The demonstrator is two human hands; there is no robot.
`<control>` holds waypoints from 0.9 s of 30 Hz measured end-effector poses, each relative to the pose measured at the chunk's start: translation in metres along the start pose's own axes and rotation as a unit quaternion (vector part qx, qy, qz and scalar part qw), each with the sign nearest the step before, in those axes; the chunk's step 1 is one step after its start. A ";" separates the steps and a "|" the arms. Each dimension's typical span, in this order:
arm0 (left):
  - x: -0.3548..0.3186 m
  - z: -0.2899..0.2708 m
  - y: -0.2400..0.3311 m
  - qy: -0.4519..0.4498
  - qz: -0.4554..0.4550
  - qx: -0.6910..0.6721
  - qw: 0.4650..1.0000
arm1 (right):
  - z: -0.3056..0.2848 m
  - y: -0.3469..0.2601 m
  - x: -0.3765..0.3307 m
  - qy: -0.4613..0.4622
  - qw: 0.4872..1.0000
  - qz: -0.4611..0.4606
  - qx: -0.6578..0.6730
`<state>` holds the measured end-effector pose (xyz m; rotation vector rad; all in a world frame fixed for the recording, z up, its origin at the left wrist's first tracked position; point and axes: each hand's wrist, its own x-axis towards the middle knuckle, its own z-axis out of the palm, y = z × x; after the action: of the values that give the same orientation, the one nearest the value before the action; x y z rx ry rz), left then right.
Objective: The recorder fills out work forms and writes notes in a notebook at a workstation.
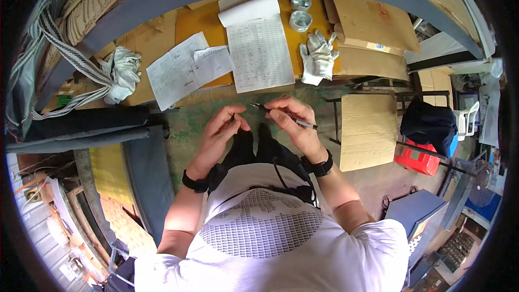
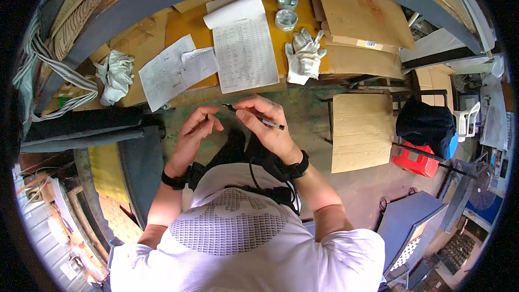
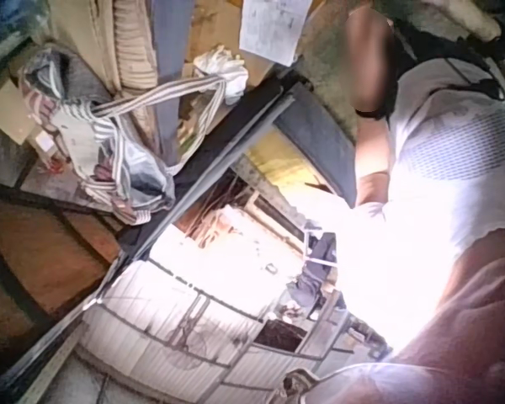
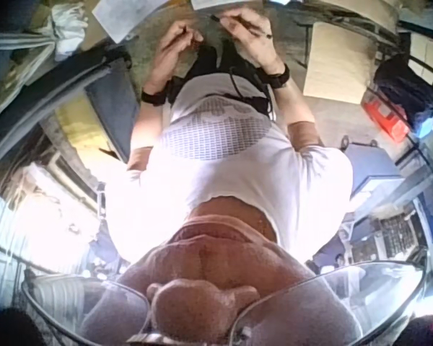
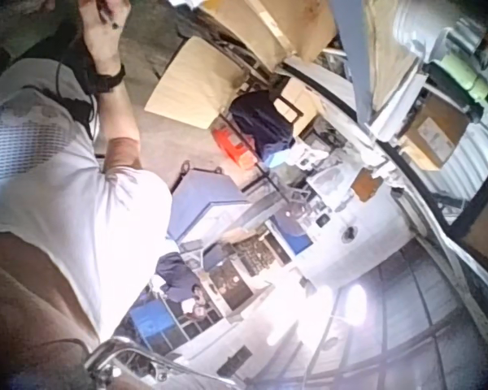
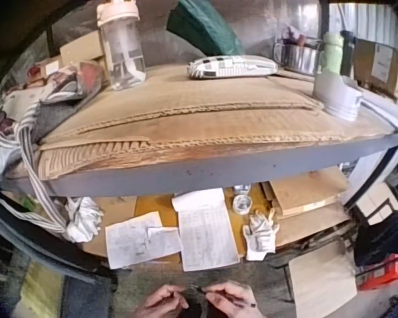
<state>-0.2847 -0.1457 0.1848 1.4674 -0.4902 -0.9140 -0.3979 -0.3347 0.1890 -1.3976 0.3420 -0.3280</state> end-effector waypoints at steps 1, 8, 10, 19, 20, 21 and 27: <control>0.001 -0.001 0.001 0.001 -0.018 0.012 1.000 | -0.001 -0.001 0.000 -0.003 1.000 -0.007 -0.014; 0.004 -0.002 0.004 0.019 -0.046 0.059 0.997 | 0.000 -0.018 -0.004 0.024 0.998 0.053 0.006; 0.008 0.003 0.010 0.029 -0.024 0.031 0.999 | 0.004 -0.018 -0.002 0.059 0.997 0.011 0.040; 0.013 -0.006 0.005 -0.022 0.010 0.040 0.999 | 0.015 -0.019 0.009 0.061 0.996 -0.060 -0.003; 0.013 -0.007 0.006 -0.024 0.009 0.051 0.998 | 0.016 -0.019 0.010 0.059 0.996 -0.059 -0.010; 0.013 -0.007 0.007 -0.029 0.002 0.049 0.998 | 0.017 -0.018 0.012 0.056 0.997 -0.059 -0.017; 0.013 -0.011 0.021 -0.087 -0.009 0.112 0.990 | 0.022 -0.011 0.018 0.020 0.994 -0.061 -0.092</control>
<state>-0.2634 -0.1515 0.2007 1.6028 -0.7275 -1.0331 -0.3727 -0.3238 0.2021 -1.5985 0.3280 -0.4340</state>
